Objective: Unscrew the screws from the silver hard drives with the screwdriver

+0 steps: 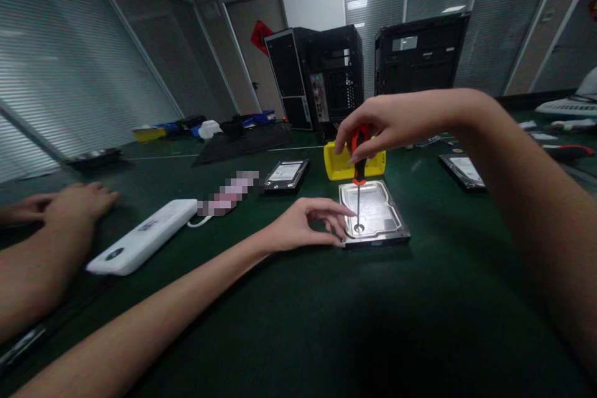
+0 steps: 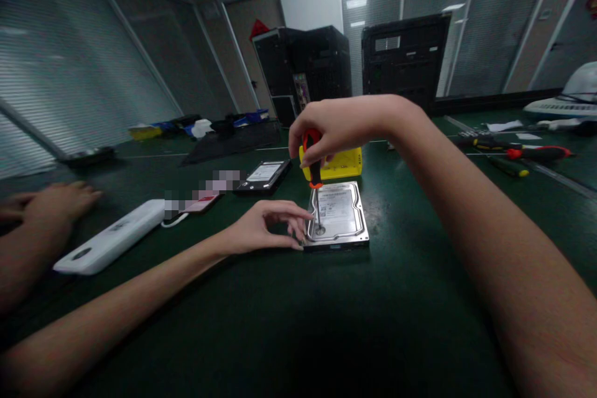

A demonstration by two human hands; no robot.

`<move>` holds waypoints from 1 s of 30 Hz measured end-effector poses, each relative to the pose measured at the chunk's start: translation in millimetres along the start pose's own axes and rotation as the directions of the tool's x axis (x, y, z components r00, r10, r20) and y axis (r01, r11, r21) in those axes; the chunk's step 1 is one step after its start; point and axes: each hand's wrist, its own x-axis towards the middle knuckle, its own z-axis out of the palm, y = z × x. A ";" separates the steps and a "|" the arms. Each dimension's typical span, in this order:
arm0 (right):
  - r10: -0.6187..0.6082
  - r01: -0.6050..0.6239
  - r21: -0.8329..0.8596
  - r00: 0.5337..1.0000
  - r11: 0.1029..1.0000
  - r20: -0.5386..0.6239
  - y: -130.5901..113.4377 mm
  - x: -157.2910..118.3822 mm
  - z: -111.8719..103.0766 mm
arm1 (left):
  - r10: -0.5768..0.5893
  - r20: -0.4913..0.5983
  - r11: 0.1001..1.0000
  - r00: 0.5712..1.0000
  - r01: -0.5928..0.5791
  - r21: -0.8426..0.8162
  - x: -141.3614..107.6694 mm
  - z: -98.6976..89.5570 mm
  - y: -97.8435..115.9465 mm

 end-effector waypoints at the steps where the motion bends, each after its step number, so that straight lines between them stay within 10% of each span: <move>1: -0.004 0.004 -0.002 1.000 1.000 -0.001 -0.1 0.0 0.0 | 0.005 -0.005 1.000 1.000 -0.005 0.009 0.0 0.1 0.3; 30: -0.286 0.297 0.086 0.951 0.951 -0.119 -10.3 -8.7 -3.9 | -0.129 -0.002 0.968 0.992 0.126 -0.219 -0.4 3.1 -19.5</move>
